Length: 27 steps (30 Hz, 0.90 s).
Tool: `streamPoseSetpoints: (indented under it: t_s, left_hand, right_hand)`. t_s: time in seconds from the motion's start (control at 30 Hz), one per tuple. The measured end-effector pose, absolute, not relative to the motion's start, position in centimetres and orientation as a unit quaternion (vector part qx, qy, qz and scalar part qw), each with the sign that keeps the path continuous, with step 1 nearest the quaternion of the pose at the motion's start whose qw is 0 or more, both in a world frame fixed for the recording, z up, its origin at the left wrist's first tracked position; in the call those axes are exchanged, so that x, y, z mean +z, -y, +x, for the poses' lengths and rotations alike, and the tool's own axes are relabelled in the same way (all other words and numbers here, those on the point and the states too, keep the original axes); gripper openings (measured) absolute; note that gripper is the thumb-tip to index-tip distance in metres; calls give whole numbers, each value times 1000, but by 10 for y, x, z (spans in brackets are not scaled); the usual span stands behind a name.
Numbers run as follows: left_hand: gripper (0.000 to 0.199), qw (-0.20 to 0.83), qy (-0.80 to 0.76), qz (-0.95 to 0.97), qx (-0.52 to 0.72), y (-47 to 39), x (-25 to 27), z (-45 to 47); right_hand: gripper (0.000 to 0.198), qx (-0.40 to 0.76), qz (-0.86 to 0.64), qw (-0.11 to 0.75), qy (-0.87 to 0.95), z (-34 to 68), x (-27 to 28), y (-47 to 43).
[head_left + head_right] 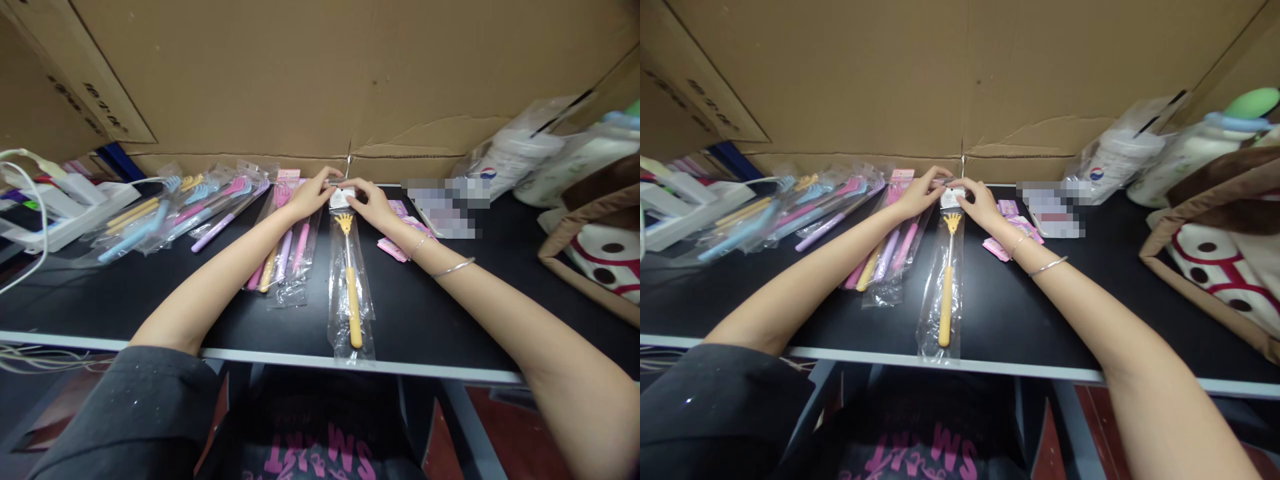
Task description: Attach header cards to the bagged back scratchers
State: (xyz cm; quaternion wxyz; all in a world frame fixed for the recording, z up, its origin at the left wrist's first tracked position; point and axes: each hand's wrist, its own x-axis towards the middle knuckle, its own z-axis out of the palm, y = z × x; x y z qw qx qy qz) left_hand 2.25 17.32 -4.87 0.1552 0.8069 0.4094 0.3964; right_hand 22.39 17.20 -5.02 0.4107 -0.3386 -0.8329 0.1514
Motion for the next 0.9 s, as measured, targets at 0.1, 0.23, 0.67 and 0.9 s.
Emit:
streamPoseSetpoints:
  t_s: [0.1,0.23,0.67,0.9]
  left_hand:
    - [35,152,-414,807,392,-173,-49,22]
    - [33,147,-415,808,392,-171,-47,23]
    - [29,150,-414,806,395,-167,-42,24]
    - [28,159,-405,804,405,-169,-43,23]
  right_hand:
    - [34,145,-340,408,835,224,-51,-172]
    - [31,136,-357,406,831,224,-51,-172]
    - [24,134,-381,411,818,223,-52,-172]
    - [22,134,-382,410,817,224,-53,-173]
